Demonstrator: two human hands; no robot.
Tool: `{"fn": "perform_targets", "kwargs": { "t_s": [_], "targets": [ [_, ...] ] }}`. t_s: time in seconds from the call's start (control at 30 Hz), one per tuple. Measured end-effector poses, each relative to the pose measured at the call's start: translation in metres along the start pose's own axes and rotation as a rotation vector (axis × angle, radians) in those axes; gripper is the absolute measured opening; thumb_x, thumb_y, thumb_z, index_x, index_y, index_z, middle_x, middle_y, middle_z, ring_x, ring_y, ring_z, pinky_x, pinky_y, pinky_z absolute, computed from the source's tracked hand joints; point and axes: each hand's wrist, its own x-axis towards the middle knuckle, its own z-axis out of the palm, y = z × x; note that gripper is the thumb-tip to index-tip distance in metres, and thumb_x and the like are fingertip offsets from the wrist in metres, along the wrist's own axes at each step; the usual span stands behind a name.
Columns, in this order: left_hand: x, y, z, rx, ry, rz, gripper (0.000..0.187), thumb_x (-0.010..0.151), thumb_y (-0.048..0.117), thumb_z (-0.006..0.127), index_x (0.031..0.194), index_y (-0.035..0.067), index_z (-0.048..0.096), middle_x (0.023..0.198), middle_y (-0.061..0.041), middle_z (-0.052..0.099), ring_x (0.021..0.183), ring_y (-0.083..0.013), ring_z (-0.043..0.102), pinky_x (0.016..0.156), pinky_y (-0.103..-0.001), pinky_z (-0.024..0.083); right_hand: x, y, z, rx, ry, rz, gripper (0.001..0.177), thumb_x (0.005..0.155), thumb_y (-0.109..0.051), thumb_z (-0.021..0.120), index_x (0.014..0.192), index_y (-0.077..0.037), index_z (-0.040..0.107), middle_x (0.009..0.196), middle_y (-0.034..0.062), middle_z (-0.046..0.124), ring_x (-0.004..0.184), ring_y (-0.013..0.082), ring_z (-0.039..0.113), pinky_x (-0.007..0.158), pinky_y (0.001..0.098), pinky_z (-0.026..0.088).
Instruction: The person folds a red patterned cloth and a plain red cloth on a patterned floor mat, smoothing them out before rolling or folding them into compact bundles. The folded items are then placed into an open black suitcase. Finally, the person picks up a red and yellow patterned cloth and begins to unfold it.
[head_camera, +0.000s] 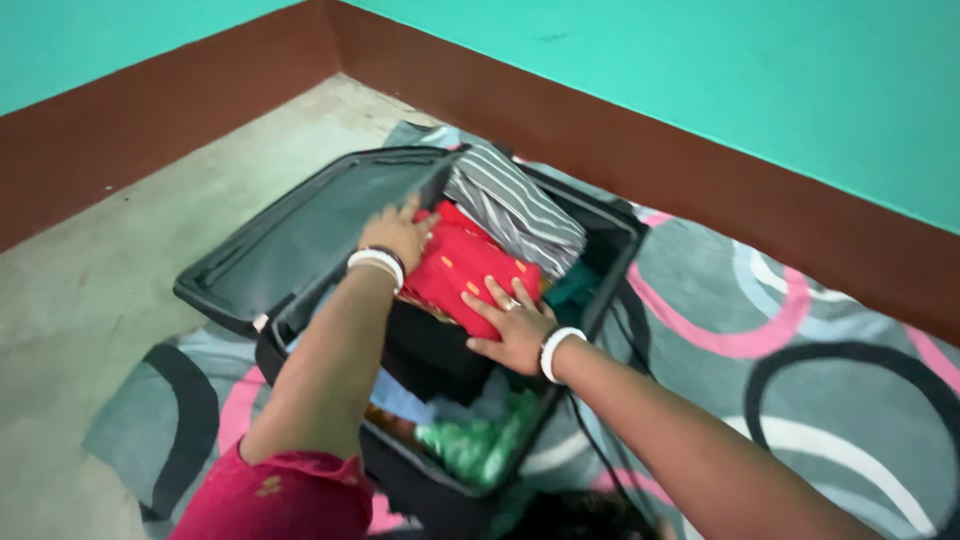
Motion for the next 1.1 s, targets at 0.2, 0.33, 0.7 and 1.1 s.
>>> {"fn": "perform_targets", "kwargs": {
  "t_s": [0.2, 0.33, 0.7, 1.1],
  "targets": [
    [0.008, 0.026, -0.027, -0.159, -0.117, -0.271, 0.040, 0.104, 0.036, 0.049, 0.143, 0.035, 0.058, 0.145, -0.017, 0.052, 0.127, -0.0409, 0.056, 0.103, -0.054, 0.048, -0.070, 0.016, 0.017, 0.089, 0.159, -0.139, 0.078, 0.093, -0.052, 0.059, 0.160, -0.027, 0.028, 0.170, 0.0103, 0.020, 0.155, 0.0396, 0.016, 0.118, 0.0672, 0.018],
    [-0.019, 0.053, -0.044, -0.283, -0.053, -0.332, 0.063, 0.100, 0.046, 0.050, 0.156, 0.018, 0.041, 0.154, -0.024, 0.043, 0.140, -0.0450, 0.041, 0.115, -0.056, 0.033, -0.135, 0.053, 0.039, 0.080, 0.375, -0.251, 0.069, 0.094, -0.040, 0.064, 0.156, -0.020, 0.040, 0.166, 0.0118, 0.034, 0.155, 0.0421, 0.022, 0.119, 0.0640, 0.021],
    [-0.063, 0.274, -0.047, -0.418, 0.070, -0.217, 0.074, 0.097, 0.060, 0.049, 0.158, 0.019, 0.040, 0.169, -0.022, 0.019, 0.155, -0.0455, 0.008, 0.111, -0.079, 0.002, -0.432, 0.305, 0.170, -0.007, 0.541, 0.486, 0.040, 0.082, -0.028, 0.075, 0.121, -0.021, 0.072, 0.148, 0.0136, 0.057, 0.144, 0.0432, 0.041, 0.116, 0.0526, 0.037],
    [-0.232, 0.540, -0.021, -0.314, -0.292, 0.503, 0.064, 0.084, 0.046, 0.069, 0.144, 0.032, 0.051, 0.156, -0.004, 0.042, 0.147, -0.0302, 0.028, 0.113, -0.065, 0.026, -0.699, 0.488, 0.288, 0.704, 1.784, 1.987, 0.095, 0.061, -0.027, 0.093, 0.143, -0.014, 0.045, 0.141, 0.0214, 0.054, 0.126, 0.0396, 0.054, 0.104, 0.0449, 0.044]
  ]
}}
